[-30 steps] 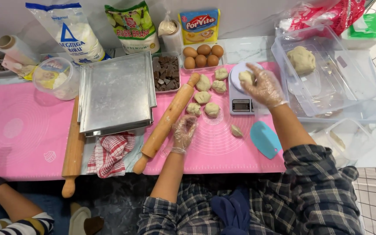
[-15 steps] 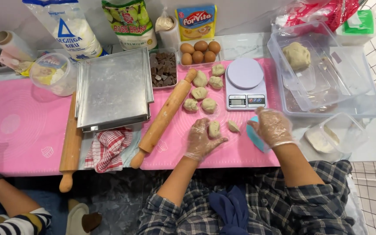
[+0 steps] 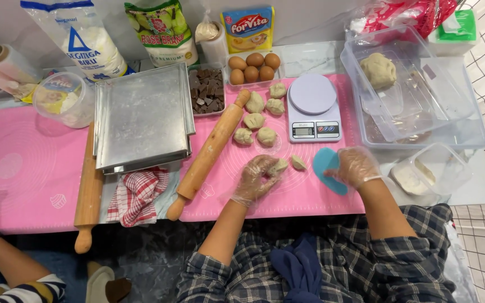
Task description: Portioning dough by weighing individual pieces on a digital scale and shaping them into uniform balls.
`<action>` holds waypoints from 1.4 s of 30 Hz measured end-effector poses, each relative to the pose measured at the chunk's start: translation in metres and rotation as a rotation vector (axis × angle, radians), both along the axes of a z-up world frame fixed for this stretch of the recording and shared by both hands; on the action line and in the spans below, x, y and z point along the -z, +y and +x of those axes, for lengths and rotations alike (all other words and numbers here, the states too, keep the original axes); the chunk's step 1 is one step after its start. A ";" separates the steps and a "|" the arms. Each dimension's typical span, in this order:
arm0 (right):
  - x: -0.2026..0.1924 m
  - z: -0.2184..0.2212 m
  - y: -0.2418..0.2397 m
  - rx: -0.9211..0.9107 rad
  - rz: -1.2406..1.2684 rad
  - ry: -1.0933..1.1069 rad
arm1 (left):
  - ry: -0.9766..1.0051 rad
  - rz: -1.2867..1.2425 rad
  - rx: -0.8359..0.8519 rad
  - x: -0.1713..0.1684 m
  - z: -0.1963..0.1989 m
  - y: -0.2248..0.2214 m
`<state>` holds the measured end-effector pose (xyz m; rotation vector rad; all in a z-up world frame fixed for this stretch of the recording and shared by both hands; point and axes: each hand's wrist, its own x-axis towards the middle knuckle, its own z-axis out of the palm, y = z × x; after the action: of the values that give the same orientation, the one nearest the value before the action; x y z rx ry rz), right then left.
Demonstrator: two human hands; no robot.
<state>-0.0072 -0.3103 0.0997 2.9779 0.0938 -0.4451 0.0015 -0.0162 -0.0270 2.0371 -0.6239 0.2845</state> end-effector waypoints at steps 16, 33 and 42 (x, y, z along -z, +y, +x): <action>0.046 0.023 0.087 -0.140 0.374 -0.176 | 0.312 -0.168 -0.069 -0.038 -0.007 -0.002; 0.055 0.041 0.128 -0.186 0.437 -0.131 | 0.164 -0.021 -0.055 0.041 0.003 -0.013; 0.091 0.026 0.093 -0.337 0.332 -0.293 | 0.214 0.034 -0.106 -0.010 -0.007 -0.008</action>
<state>0.0183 -0.2174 0.0086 3.2094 0.6869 0.0541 -0.0052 -0.0246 -0.0174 2.1021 -0.3920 0.1158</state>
